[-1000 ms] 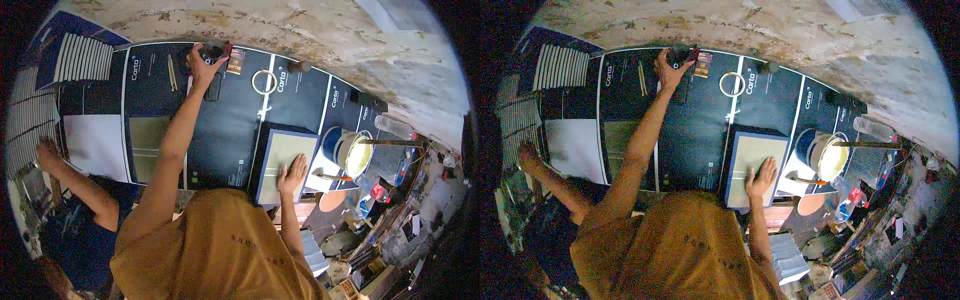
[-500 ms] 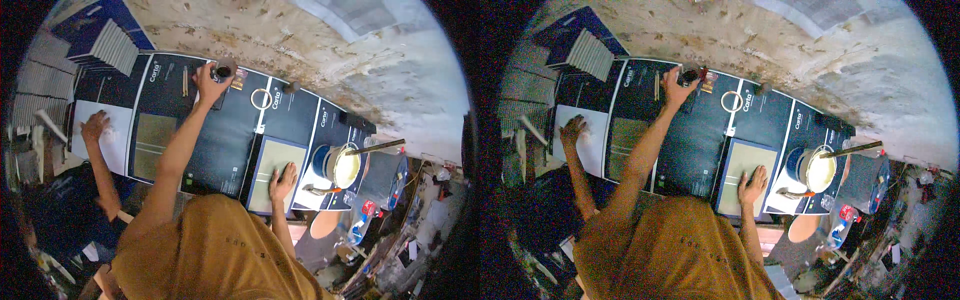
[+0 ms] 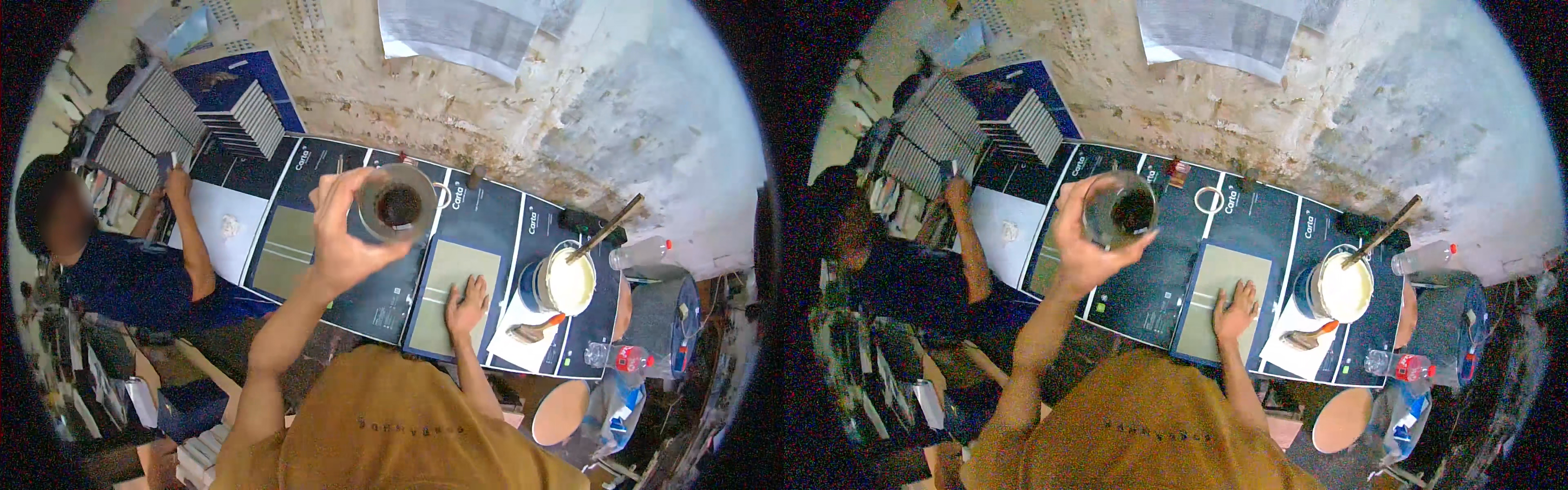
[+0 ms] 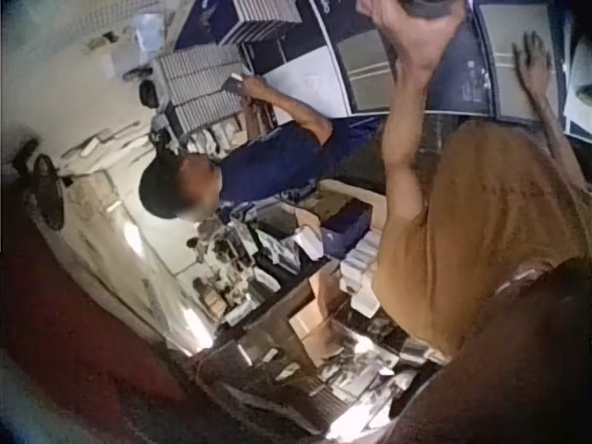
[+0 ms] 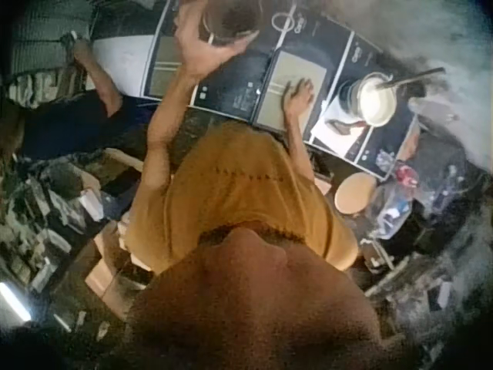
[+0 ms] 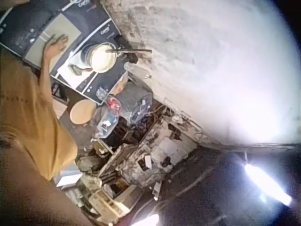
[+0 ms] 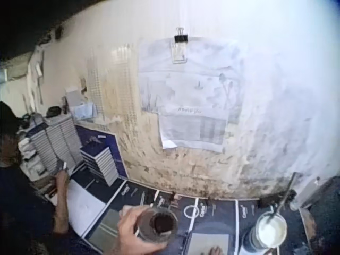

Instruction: The person applies adhesive to paper sheets using a brush and stacks the treated sheets onto a pile.

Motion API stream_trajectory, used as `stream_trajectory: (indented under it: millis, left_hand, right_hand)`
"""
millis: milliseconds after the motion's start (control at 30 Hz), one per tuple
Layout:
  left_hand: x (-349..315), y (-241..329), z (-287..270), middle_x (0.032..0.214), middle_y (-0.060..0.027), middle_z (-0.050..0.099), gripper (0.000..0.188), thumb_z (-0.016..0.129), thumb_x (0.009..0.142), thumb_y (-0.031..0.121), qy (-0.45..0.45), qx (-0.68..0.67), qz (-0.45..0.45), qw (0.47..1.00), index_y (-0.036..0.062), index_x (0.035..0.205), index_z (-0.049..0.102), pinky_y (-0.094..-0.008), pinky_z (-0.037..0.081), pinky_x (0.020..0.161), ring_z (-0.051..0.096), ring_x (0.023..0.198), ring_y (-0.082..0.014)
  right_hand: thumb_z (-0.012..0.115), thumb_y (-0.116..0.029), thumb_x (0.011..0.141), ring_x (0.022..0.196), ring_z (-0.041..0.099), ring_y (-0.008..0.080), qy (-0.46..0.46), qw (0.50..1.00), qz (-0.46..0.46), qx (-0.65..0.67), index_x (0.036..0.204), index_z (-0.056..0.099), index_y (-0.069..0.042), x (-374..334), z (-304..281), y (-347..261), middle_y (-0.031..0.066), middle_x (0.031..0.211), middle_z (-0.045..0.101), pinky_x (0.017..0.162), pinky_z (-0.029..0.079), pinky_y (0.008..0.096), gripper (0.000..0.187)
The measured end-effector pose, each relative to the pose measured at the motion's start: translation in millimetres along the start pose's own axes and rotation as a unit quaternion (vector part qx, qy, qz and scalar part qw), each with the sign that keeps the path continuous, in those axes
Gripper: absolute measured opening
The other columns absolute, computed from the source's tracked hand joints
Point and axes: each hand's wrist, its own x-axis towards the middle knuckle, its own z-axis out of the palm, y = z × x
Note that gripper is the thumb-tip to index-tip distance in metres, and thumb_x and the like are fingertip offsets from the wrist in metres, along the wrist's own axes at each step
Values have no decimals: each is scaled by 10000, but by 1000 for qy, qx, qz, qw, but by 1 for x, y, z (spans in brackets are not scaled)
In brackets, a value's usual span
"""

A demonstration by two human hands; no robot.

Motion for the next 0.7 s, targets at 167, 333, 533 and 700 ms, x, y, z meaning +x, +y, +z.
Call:
stream_trajectory:
  millis: [167, 333, 533, 700]
  left_hand:
    - [3, 86, -51, 1066, -117, 687, 714, 943, 528, 240, -15, 17, 64, 998, 29, 1132, 628, -381, 466, 868, 629, 965, -263]
    - [3, 127, -70, 1008, -111, 699, 695, 942, 537, 273, 3, 3, 135, 991, 14, 1094, 619, -367, 457, 804, 667, 873, -252]
    - [4, 162, -74, 1050, -51, 726, 597, 872, 646, 428, 24, -24, 123, 992, 73, 1087, 684, -349, 334, 831, 573, 847, -174]
    - [13, 192, -80, 1004, -19, 744, 499, 806, 711, 475, 31, -28, 103, 994, 94, 1023, 726, -343, 310, 790, 523, 770, -140]
  right_hand:
    - [548, -411, 966, 1509, 236, 304, -6, 999, -24, -34, 1492, 421, -20, -5, 3, 13, 170, 1606, 314, 1203, 143, 545, 668]
    - [564, -410, 946, 1522, 192, 308, -27, 1000, -8, -7, 1523, 359, -18, -4, -11, 2, 175, 1621, 275, 1204, 138, 550, 727]
    - [567, -416, 932, 1522, 191, 307, -38, 999, 6, 3, 1548, 289, -4, -2, -11, 6, 184, 1619, 275, 1206, 128, 547, 792]
    - [559, -433, 927, 1525, 186, 285, -31, 999, 5, 9, 1558, 259, -2, -4, -5, 4, 142, 1629, 277, 1208, 118, 525, 821]
